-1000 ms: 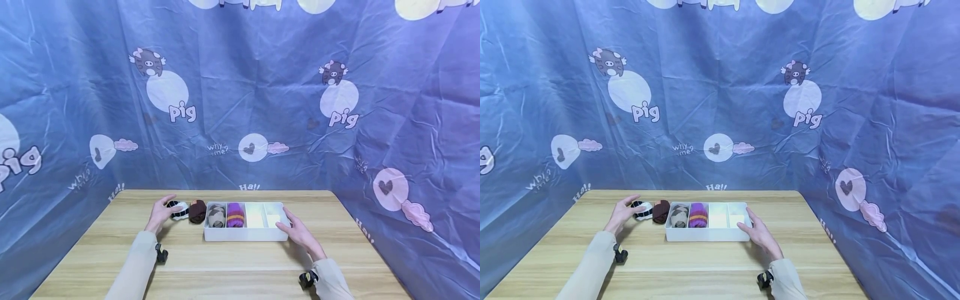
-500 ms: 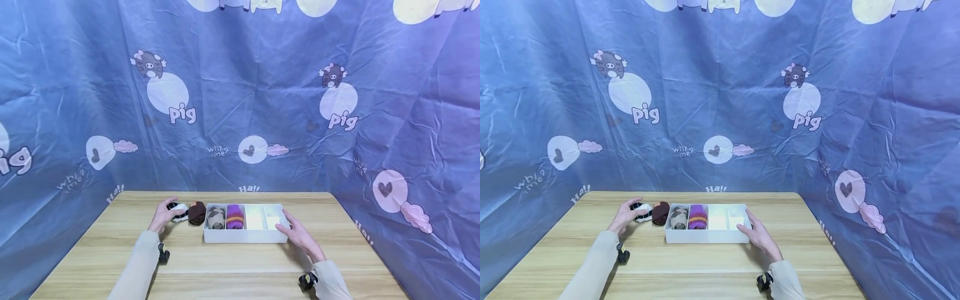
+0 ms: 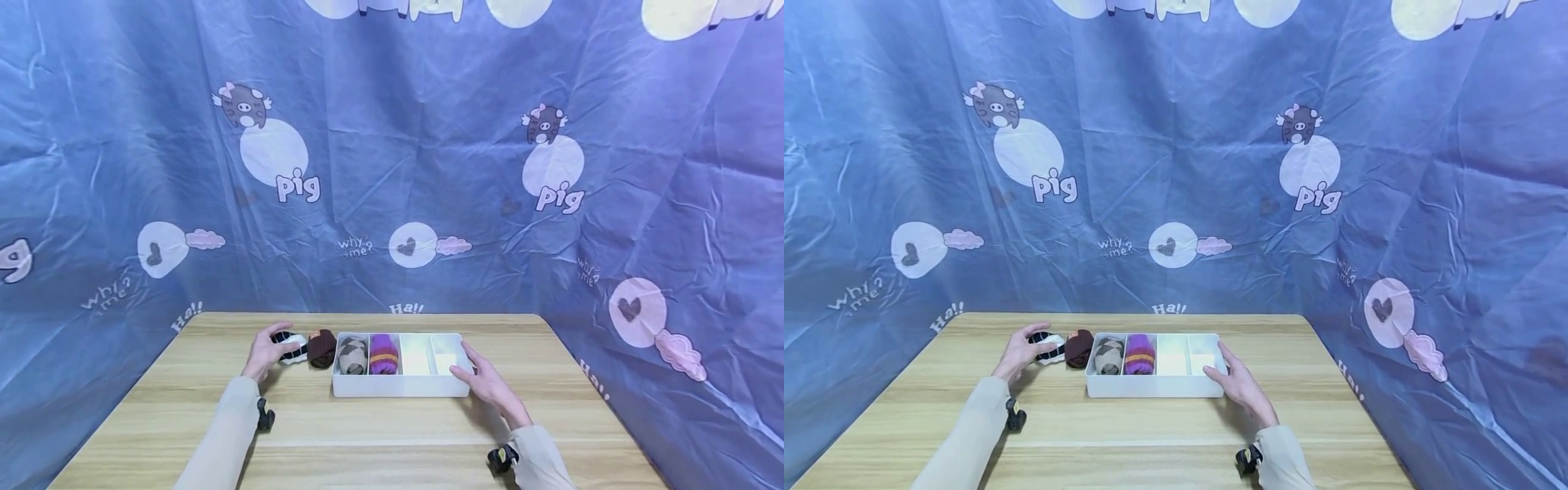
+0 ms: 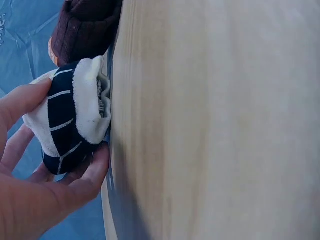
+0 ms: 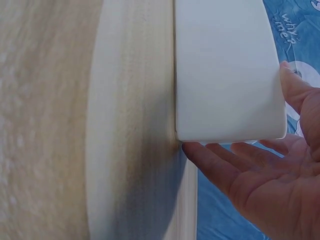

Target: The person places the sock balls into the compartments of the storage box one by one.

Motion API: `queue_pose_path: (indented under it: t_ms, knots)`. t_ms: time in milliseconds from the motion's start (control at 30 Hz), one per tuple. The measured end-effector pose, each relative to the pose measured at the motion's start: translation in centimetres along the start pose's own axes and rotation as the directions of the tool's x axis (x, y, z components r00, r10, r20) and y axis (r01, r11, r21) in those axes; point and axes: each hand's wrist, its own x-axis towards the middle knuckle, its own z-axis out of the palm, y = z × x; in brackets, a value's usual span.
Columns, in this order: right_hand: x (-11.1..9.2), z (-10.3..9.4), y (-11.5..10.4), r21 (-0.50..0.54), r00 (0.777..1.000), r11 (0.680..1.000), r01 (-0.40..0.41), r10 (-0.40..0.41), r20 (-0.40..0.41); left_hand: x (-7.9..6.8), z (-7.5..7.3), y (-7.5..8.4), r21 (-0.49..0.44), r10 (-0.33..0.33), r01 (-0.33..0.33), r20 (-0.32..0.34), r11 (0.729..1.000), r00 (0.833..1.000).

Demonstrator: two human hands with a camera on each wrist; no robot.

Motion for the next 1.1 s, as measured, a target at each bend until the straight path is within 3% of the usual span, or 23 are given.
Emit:
queue_pose_path:
  t_ms: [200,600,900,1100]
  knots:
    - [-0.2,-0.1,-0.1,0.01,1.0,1.0,0.008,-0.008,0.005,-0.1,-0.2,0.3,-0.008,0.019,-0.019,-0.004,1.0,1.0]
    - [-0.2,0.0,-0.2,0.07,1.0,0.998,0.0,-0.001,0.006,-1.5,-0.1,2.8,-0.062,0.17,-0.168,0.03,0.984,0.985]
    - [-0.4,0.0,-0.5,0.048,1.0,0.999,-0.001,0.001,0.011,-2.5,0.9,5.1,-0.196,0.166,-0.15,0.066,0.969,0.984]
    - [-0.5,-0.1,-0.6,0.044,1.0,0.999,0.003,-0.004,0.009,-3.3,2.1,6.4,-0.206,0.241,-0.22,0.083,0.953,0.967]
